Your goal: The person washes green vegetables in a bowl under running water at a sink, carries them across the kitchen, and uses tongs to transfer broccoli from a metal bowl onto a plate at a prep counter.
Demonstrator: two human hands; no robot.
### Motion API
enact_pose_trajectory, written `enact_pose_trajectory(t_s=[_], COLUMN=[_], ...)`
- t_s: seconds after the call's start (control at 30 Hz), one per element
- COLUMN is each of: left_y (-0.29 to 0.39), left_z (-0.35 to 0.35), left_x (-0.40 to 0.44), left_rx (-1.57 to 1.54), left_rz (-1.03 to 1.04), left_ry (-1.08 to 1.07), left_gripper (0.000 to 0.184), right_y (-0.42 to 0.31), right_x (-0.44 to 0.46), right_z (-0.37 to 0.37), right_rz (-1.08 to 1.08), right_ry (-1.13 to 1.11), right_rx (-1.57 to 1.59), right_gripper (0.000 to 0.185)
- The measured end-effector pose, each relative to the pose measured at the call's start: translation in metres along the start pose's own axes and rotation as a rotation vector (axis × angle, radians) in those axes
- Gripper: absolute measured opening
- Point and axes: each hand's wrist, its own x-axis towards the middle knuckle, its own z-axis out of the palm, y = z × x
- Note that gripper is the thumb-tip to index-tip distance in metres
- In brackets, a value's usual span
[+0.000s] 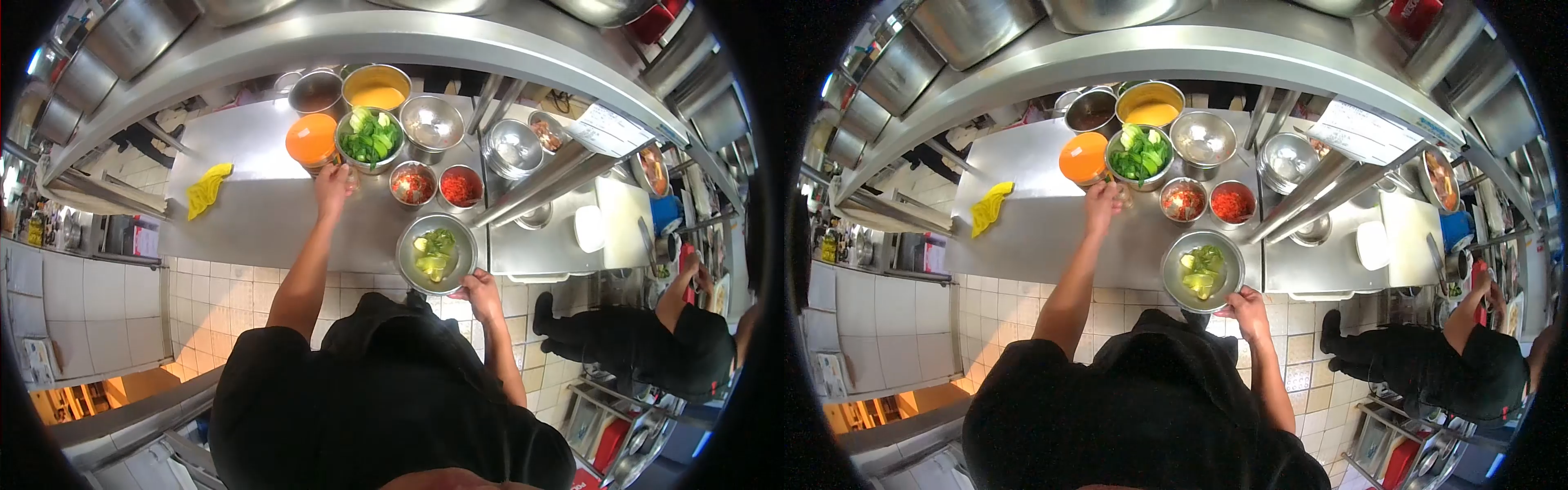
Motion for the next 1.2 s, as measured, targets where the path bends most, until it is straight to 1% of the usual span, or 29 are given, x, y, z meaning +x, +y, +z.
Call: enact_pose_trajectory(t_s=[0.1, 0.2, 0.3, 0.4, 0.43, 0.53, 0.6, 0.67, 0.73, 0.77, 0.8, 0.87, 0.97, 1.07, 1.1, 1.2], left_y=[0.025, 0.059, 0.021, 0.056, 0.045, 0.062, 0.032, 0.011, 0.007, 0.002, 0.0, -0.006, -0.003, 0.017, 0.02, 0.035], left_z=[0.007, 0.026, 0.037, 0.064, 0.073, 0.12, 0.151, 0.172, 0.184, 0.185, 0.186, 0.186, 0.18, 0.176, 0.173, 0.16], left_x=[-0.007, -0.006, 0.014, -0.027, -0.019, -0.02, 0.004, 0.025, 0.032, 0.032, 0.032, 0.03, 0.025, 0.012, 0.012, 0.006], left_rx=[0.235, 0.342, 0.84, 0.742, 0.707, 0.69, 0.782, 0.874, 0.966, 0.863, 0.8, 0.778, 0.704, 0.632, 0.588, 0.478], left_rz=[-0.052, -0.251, 0.29, 0.512, 0.601, 0.225, 0.166, 0.172, 0.244, 0.328, 0.326, 0.348, 0.442, 0.476, 0.541, 0.531], left_ry=[-0.036, -0.069, 0.244, 0.179, 0.051, -0.413, -0.462, -0.439, -0.348, -0.304, -0.281, -0.243, -0.25, -0.25, -0.26, -0.242], left_gripper=[0.038, 0.033, 0.029, 0.03, 0.03, 0.037, 0.039, 0.039, 0.037, 0.03, 0.027, 0.027, 0.028, 0.026, 0.026, 0.024], right_y=[-0.002, -0.001, -0.004, -0.004, -0.006, -0.007, -0.006, -0.003, -0.001, 0.0, 0.003, 0.01, 0.008, 0.005, 0.003, 0.005], right_x=[0.002, 0.007, 0.007, 0.004, 0.001, -0.003, -0.005, -0.007, -0.013, -0.017, -0.021, -0.025, -0.037, -0.046, -0.048, -0.047], right_z=[-0.003, -0.008, -0.008, -0.009, -0.008, -0.012, -0.016, -0.021, -0.024, -0.027, -0.033, -0.04, -0.047, -0.053, -0.055, -0.064], right_rz=[-0.01, -0.019, -0.026, -0.037, -0.042, -0.047, -0.047, -0.048, -0.061, -0.067, -0.07, -0.067, -0.077, -0.085, -0.088, -0.107], right_ry=[-0.014, -0.036, -0.026, 0.0, 0.008, 0.022, 0.031, 0.05, 0.074, 0.089, 0.119, 0.141, 0.172, 0.19, 0.192, 0.19], right_rx=[0.006, -0.008, 0.0, 0.016, 0.009, 0.009, 0.015, 0.027, 0.06, 0.079, 0.084, 0.08, 0.078, 0.069, 0.064, 0.069], right_gripper=[0.013, 0.013, 0.013, 0.014, 0.014, 0.013, 0.014, 0.015, 0.014, 0.013, 0.014, 0.016, 0.019, 0.021, 0.021, 0.021])
